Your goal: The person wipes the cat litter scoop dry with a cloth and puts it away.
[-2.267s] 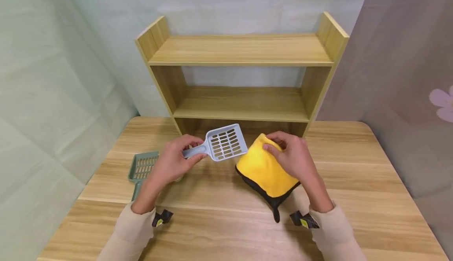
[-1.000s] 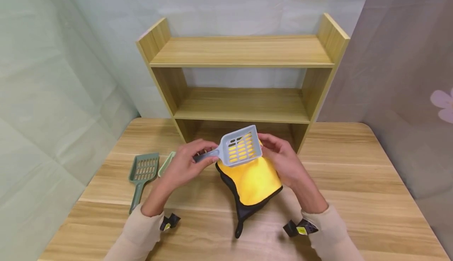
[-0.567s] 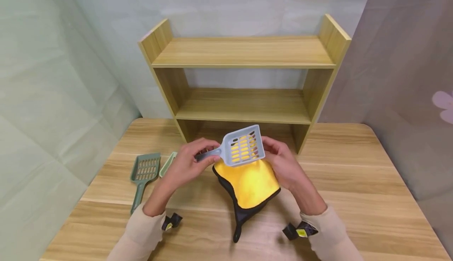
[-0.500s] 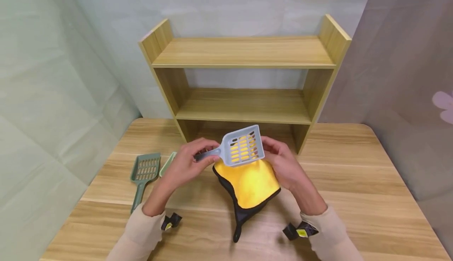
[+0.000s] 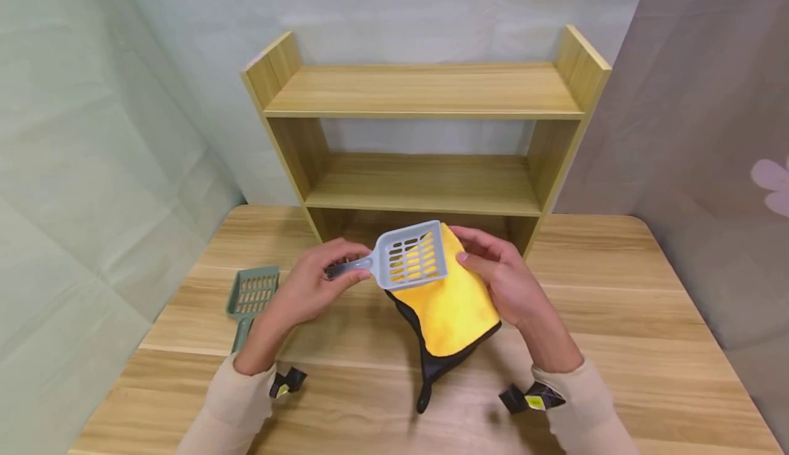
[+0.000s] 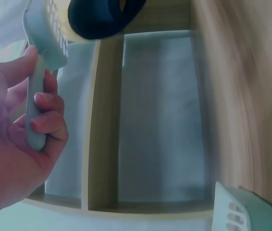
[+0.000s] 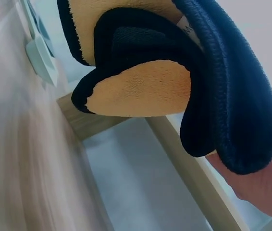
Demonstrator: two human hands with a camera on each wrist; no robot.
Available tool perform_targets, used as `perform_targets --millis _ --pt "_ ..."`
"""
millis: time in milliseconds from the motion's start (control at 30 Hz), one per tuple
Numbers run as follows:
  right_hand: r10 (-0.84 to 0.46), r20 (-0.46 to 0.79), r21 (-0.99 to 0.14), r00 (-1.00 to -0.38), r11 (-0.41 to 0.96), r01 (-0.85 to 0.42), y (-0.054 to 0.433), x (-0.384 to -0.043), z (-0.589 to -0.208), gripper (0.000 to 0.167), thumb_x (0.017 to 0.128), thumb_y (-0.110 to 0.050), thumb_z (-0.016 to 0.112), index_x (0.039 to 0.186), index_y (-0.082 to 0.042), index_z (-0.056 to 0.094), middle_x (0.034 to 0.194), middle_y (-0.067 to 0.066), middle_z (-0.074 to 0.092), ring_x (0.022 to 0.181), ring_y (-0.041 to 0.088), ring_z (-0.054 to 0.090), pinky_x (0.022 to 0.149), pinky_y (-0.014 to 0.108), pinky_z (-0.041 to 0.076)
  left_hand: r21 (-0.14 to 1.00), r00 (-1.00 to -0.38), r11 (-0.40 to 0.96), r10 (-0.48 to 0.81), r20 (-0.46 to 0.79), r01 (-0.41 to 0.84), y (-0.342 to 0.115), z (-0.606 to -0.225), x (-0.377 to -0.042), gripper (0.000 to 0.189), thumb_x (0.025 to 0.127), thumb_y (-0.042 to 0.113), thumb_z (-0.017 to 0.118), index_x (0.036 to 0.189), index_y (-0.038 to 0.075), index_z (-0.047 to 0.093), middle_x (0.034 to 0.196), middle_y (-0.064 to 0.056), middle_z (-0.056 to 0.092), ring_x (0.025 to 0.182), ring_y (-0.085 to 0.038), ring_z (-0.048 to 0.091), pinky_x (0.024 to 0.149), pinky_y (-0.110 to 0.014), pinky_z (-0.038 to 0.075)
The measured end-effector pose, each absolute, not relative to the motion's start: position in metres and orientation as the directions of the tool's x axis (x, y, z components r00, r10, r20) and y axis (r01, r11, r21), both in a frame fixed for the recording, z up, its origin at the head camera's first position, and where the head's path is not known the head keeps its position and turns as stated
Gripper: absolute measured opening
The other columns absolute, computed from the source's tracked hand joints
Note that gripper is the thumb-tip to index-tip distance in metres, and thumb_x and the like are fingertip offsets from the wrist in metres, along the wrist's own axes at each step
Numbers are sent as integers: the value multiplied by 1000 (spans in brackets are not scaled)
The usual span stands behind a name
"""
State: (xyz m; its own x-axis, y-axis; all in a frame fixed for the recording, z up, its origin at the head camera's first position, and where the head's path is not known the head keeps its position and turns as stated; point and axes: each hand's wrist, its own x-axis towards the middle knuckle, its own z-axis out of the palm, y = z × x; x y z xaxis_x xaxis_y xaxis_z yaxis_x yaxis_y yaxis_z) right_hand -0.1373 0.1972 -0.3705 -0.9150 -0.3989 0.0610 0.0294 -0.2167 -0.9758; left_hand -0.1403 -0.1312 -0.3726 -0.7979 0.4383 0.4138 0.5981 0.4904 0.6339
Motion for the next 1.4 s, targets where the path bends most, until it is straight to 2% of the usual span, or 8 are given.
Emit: perform_targets --millis 200,500,833,1000,1233,1400 --pt "-401 70 -976 -913 -219 21 204 -138 -367 39 110 -3 55 145 -16 63 127 3 68 107 16 73 88 30 63 604 -790 513 449 416 610 -139 -373 -142 29 93 19 85 121 14 78 107 1 76 84 -12 60 71 -33 53" --pt "-400 71 -973 -914 -228 24 204 -137 -367 38 110 -3 54 145 -15 63 127 4 67 109 16 71 89 30 63 593 -780 511 462 422 623 -140 -373 -142 29 94 20 85 121 14 78 107 1 76 85 -12 61 72 -28 51" --pt "-371 44 -974 -927 -224 43 195 -137 -371 37 110 -4 54 144 -16 61 124 2 68 107 15 72 88 27 62 619 -762 450 451 465 644 -125 -376 -144 28 94 17 85 121 12 78 97 1 71 77 -12 55 66 -25 45" --pt "-357 61 -970 -932 -241 29 191 -135 -373 38 110 -1 51 139 -20 65 120 0 69 106 13 70 88 25 60 638 -763 425 434 479 643 -118 -379 -144 27 96 20 83 121 12 78 98 1 72 78 -12 56 65 -24 46" --pt "-409 111 -950 -906 -312 25 184 -135 -379 48 104 10 46 130 -23 69 114 -2 77 99 10 74 86 23 61 634 -753 411 423 504 655 -110 -379 -143 27 96 19 83 121 11 78 100 -1 74 79 -11 57 67 -25 47" --pt "-422 112 -955 -900 -296 20 184 -135 -379 44 106 7 46 131 -22 68 115 -1 76 101 11 74 87 24 61 638 -760 418 419 497 647 -113 -378 -142 29 94 18 84 122 11 78 100 -1 74 80 -11 58 67 -24 47"
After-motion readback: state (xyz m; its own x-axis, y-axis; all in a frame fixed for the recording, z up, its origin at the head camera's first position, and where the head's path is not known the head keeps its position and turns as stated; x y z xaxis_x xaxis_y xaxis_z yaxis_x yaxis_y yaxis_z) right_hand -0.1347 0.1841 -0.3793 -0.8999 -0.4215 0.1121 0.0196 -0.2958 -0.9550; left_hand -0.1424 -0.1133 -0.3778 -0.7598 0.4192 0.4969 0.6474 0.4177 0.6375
